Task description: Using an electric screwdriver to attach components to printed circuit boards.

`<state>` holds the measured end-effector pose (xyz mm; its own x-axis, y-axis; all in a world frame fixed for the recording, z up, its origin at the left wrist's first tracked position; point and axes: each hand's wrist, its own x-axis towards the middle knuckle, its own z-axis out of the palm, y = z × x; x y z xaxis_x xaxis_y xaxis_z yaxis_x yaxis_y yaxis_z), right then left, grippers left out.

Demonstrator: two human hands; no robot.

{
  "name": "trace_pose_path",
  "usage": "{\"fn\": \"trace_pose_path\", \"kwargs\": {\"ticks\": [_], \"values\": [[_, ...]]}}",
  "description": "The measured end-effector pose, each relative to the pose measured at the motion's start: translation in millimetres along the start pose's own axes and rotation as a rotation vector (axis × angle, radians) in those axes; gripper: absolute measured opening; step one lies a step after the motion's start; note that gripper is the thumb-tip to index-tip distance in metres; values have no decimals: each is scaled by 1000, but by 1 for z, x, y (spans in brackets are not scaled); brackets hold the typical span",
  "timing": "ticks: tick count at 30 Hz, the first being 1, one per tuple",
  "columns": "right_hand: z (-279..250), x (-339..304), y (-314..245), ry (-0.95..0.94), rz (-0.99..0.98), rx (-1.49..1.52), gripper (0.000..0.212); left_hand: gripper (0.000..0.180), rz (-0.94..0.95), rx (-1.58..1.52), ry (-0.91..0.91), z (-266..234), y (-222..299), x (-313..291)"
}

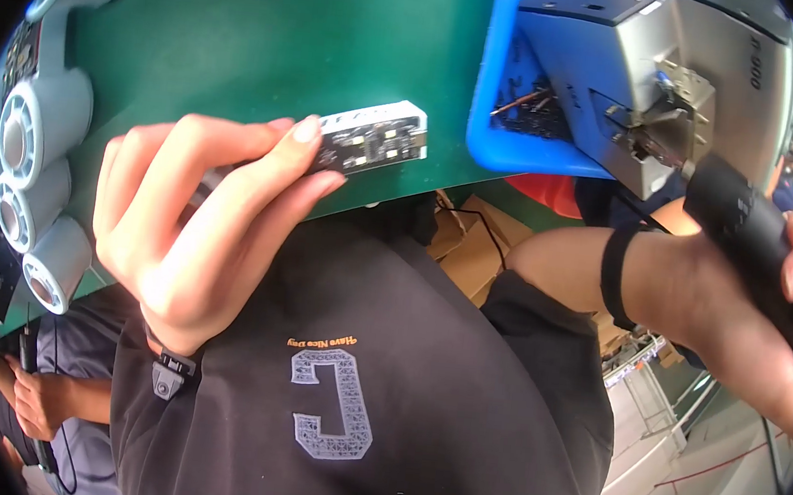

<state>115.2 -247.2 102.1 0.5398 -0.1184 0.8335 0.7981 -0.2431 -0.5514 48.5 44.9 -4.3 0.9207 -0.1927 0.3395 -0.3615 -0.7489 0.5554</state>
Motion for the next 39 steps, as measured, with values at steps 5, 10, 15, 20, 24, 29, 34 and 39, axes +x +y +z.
{"fn": "trace_pose_path", "kwargs": {"ticks": [5,10,15,20,24,29,34,39], "values": [[40,-18,29,11,112,189,50,46,74,-39,79,20,-31,27],[54,-26,-14,-37,54,163,54,49,180,-26,157,25,-5,19],[73,-49,-29,-8,77,174,53,49,240,-42,174,19,-23,7],[82,-65,-25,-16,110,230,52,50,189,1,72,-1,-13,3],[88,-79,-17,-17,140,250,51,50,86,39,-42,-4,4,2],[88,-85,-17,-14,177,282,51,49,90,5,100,12,-5,-8],[92,-84,-23,-16,203,321,51,47,141,-5,134,14,-19,-8],[96,-88,-13,-4,187,351,51,45,219,-13,183,13,-24,-10]]}}
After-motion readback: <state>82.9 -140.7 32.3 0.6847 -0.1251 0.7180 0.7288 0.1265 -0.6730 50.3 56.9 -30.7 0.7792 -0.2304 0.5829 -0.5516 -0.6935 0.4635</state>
